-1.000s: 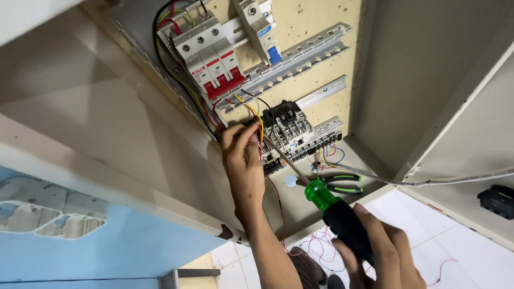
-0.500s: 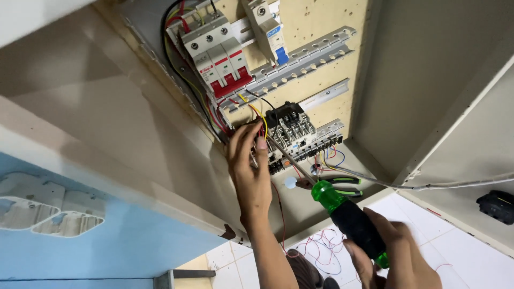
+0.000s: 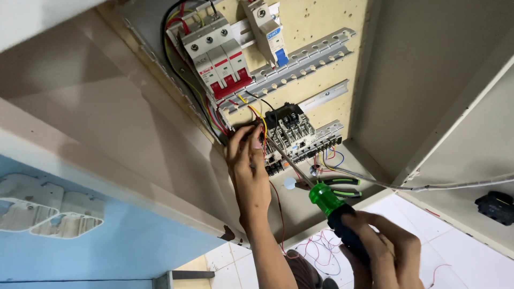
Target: Wiring an electrical control panel by connecting wires to terminal blocks using a screwdriver and pliers.
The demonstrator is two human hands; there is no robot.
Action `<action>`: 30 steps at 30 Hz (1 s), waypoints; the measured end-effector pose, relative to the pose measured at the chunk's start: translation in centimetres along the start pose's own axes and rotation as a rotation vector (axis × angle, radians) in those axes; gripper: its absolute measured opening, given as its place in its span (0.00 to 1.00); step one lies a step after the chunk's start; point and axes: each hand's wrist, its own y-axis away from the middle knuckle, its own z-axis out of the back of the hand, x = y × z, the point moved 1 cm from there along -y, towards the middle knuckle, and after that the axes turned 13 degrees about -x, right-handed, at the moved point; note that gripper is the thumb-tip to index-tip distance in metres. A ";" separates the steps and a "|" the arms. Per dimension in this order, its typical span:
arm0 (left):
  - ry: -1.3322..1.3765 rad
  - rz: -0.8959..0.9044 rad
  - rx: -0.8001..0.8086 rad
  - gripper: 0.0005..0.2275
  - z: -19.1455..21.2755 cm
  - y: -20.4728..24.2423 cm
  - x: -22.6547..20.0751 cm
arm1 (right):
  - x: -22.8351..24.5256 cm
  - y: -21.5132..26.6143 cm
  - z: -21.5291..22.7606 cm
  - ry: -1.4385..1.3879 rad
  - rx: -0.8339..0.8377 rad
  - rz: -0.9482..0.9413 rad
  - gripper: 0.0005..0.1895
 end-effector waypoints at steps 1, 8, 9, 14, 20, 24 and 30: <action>-0.021 0.016 0.015 0.22 0.0 0.0 0.0 | -1.2 0.1 -0.1 0.093 -0.005 0.126 0.18; 0.007 0.017 0.011 0.24 -0.3 0.2 0.3 | -2.6 -1.4 -0.4 0.402 0.397 -0.448 0.25; 0.014 0.014 0.005 0.24 -0.3 0.3 0.4 | -1.6 -1.2 0.1 0.321 0.286 -0.300 0.23; -0.003 0.028 0.021 0.25 -0.1 0.2 0.0 | -4.6 0.3 0.4 0.229 0.197 0.011 0.29; -0.016 0.040 0.031 0.21 -0.1 0.5 -0.1 | -4.0 -0.1 -0.4 0.393 0.025 0.183 0.16; -0.017 0.042 0.027 0.22 -0.1 0.6 -0.2 | -1.4 0.3 -1.1 0.016 -0.051 0.106 0.13; -0.015 0.051 -0.001 0.21 -0.2 0.5 -0.1 | 1.4 -0.1 0.1 -0.007 0.037 0.051 0.16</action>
